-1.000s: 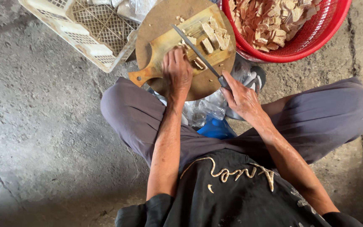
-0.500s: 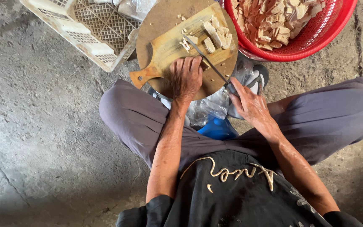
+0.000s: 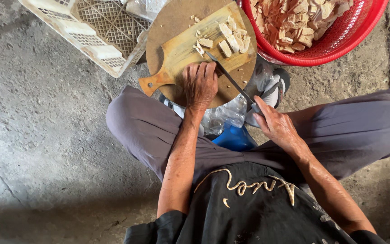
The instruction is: The person sits on the floor and uses a knife to slice rectangular blocks of a white food item on a wooden cutting board. Sliced pieces are placed into a red basket. The person then takes the remaining blocks, wraps them in plastic bags, and places them into a white crate.
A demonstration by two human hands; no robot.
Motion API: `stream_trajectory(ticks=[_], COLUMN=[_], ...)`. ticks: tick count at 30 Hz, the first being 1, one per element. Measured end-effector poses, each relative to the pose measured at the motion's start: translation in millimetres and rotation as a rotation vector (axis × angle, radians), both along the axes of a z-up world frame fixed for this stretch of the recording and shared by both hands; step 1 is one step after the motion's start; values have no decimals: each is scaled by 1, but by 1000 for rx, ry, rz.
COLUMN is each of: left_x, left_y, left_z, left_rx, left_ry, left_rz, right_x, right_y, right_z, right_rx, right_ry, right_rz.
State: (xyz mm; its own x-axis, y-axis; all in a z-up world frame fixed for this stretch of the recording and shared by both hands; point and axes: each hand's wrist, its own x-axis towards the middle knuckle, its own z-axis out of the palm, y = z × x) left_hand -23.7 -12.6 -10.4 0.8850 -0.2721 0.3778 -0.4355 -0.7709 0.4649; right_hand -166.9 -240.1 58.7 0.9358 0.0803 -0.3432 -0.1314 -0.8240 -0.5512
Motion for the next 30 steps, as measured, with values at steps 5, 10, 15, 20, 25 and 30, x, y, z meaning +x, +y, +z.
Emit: stream_trajectory(ticks=[5, 10, 15, 20, 25, 30], left_x=[2, 0, 10, 6, 6, 14], left_y=[-1, -2, 0, 7, 21, 44], left_z=[2, -7, -19, -30, -39, -51], left_rx=[-17, -15, 35, -15, -524, -639], left_ry=[11, 8, 183, 41, 231, 368], left_rz=[12, 38, 81, 44, 278, 603], right_x=[-9, -16, -15, -5, 22, 45], right_y=[-13, -15, -16, -7, 24, 64], right_z=[3, 9, 20, 9, -23, -53], right_rx=[-64, -103, -197, -182, -66, 2], right_ry=[55, 59, 42, -123, 4, -216], right_rz=[20, 3, 32, -9, -3, 115])
